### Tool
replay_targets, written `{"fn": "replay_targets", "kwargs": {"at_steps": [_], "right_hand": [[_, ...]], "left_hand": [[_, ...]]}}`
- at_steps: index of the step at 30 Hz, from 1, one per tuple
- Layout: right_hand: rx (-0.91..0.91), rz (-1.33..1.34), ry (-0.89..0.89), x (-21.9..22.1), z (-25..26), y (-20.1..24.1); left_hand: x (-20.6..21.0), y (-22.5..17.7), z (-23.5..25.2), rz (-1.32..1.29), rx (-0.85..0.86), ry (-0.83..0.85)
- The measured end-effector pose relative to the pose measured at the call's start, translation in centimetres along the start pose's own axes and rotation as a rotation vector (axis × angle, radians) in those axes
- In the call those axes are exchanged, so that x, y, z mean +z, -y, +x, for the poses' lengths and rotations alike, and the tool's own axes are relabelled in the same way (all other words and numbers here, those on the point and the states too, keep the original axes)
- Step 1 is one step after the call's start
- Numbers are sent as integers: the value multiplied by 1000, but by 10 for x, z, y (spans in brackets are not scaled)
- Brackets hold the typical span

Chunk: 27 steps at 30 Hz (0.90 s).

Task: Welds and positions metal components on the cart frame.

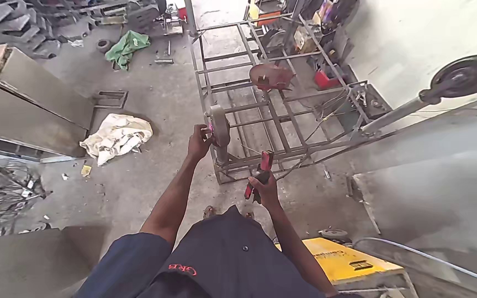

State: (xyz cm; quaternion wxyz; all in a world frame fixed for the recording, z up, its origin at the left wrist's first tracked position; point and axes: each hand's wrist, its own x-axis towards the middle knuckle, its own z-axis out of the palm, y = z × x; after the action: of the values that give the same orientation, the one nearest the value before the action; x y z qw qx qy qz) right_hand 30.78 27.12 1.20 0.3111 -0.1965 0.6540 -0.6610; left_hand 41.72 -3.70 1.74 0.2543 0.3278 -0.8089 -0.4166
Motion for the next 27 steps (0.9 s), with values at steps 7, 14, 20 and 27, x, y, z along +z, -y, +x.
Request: {"fn": "replay_targets", "kwargs": {"at_steps": [7,14,20,27], "right_hand": [[-18,22,46,5,4,-5],[3,-11,57,8,9,-8],[21,-18,69,9,10,-5],[4,-3,67,11,11,-2]], "left_hand": [[1,2,-1,28,-3,20],[3,4,-4,-37,-26,-39],[2,3,-5,-79,-32,-46],[5,0,-6,-123,-46,-48]]}}
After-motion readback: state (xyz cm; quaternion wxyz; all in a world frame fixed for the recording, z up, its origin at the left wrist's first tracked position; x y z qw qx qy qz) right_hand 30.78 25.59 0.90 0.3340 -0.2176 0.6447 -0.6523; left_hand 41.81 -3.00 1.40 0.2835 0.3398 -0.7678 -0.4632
